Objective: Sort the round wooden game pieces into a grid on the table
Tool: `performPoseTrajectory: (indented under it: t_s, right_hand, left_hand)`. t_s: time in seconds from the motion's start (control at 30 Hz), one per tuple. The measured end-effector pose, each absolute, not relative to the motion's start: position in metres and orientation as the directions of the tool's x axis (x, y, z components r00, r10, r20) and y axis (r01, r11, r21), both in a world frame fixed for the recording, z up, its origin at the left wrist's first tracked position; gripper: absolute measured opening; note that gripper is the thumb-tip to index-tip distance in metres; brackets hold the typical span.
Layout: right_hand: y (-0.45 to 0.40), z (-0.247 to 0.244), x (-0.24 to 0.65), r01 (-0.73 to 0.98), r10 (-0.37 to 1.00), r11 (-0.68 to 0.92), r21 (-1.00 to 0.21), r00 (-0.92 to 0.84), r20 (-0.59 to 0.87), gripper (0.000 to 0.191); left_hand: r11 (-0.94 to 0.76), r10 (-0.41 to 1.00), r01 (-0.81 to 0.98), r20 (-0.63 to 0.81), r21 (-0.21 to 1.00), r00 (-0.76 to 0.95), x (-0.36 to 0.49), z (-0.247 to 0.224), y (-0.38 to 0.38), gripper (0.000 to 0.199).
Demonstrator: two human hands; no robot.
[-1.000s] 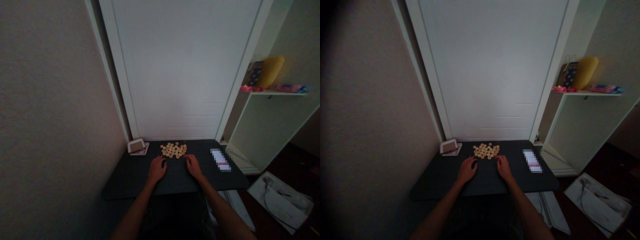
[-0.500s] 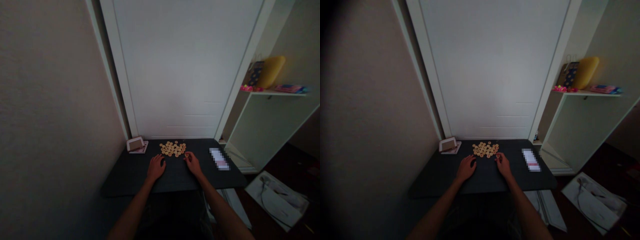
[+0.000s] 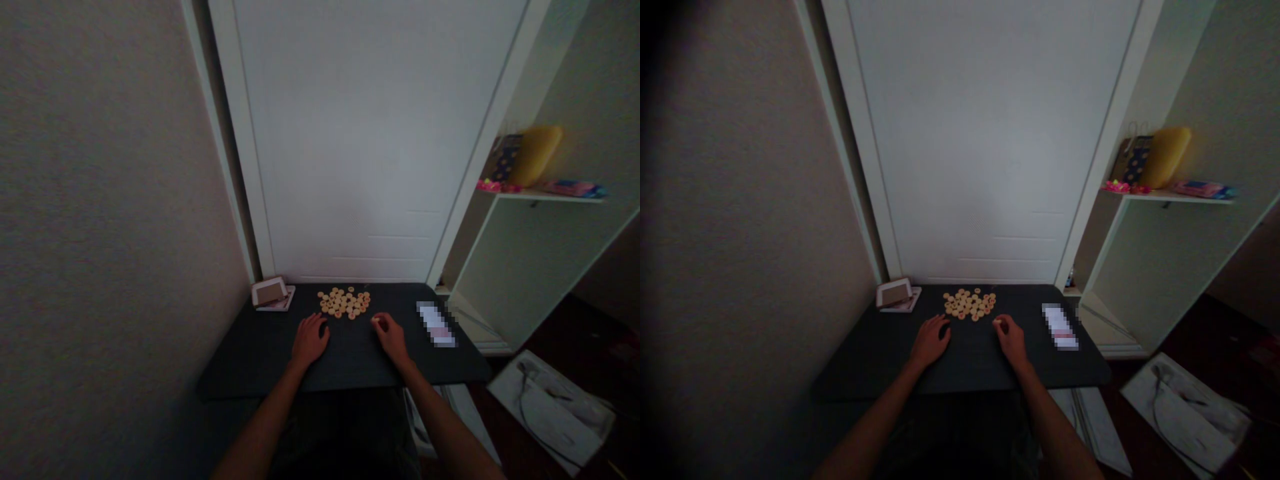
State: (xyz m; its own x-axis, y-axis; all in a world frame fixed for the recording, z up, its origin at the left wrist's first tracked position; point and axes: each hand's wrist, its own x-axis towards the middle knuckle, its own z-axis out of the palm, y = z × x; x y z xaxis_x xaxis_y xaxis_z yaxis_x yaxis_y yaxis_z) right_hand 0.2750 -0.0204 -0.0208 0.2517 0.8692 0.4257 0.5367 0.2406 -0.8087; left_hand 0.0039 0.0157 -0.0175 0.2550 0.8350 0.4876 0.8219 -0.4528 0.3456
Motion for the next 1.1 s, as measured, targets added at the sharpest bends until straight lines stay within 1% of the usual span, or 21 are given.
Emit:
performPoseTrajectory:
  t_s: [0.07, 0.23, 0.3, 0.47, 0.6, 0.7, 0.83, 0.9, 0.97, 1.1]
  right_hand:
    - [-0.021, -0.02, 0.279, 0.536, 0.878, 0.234, -0.811, 0.243, 0.413, 0.035]
    - [-0.017, -0.024, 0.282, 0.458, 0.884, 0.21, -0.864, 0.289, 0.368, 0.04]
    - [-0.016, -0.026, 0.283, 0.453, 0.889, 0.218, -0.864, 0.274, 0.367, 0.04]
    - [-0.011, -0.026, 0.295, 0.473, 0.915, 0.246, -0.846, 0.175, 0.363, 0.035]
    - [-0.005, -0.024, 0.307, 0.421, 0.926, 0.21, -0.883, 0.203, 0.317, 0.04]
    - [-0.004, -0.025, 0.312, 0.436, 0.903, 0.217, -0.873, 0.25, 0.349, 0.04]
    - [-0.005, -0.029, 0.314, 0.549, 0.855, 0.24, -0.801, 0.271, 0.442, 0.036]
    - [-0.006, -0.03, 0.313, 0.564, 0.847, 0.247, -0.788, 0.269, 0.458, 0.038]
    - [-0.008, -0.03, 0.312, 0.522, 0.861, 0.249, -0.816, 0.267, 0.433, 0.042]
    - [-0.011, -0.028, 0.308, 0.374, 0.894, 0.233, -0.898, 0.281, 0.349, 0.051]
  left_hand:
    - [-0.451, 0.837, 0.822, 0.484, 0.348, 0.254, 0.004, -0.017, 0.016, 0.03]
    - [-0.446, 0.842, 0.825, 0.475, 0.348, 0.255, 0.004, -0.015, 0.015, 0.03]
    - [-0.445, 0.841, 0.825, 0.478, 0.347, 0.253, 0.004, -0.015, 0.015, 0.03]
    - [-0.444, 0.838, 0.827, 0.486, 0.344, 0.248, 0.003, -0.018, 0.015, 0.03]
    - [-0.446, 0.835, 0.824, 0.496, 0.351, 0.241, 0.003, -0.019, 0.016, 0.03]
    - [-0.451, 0.83, 0.824, 0.501, 0.343, 0.246, 0.003, -0.019, 0.016, 0.03]
    - [-0.446, 0.834, 0.827, 0.493, 0.341, 0.247, 0.004, -0.019, 0.016, 0.03]
    - [-0.446, 0.837, 0.826, 0.488, 0.346, 0.248, 0.004, -0.019, 0.016, 0.03]
    - [-0.451, 0.837, 0.821, 0.487, 0.351, 0.251, 0.003, -0.018, 0.016, 0.031]
    - [-0.46, 0.835, 0.812, 0.486, 0.36, 0.258, 0.003, -0.015, 0.014, 0.03]
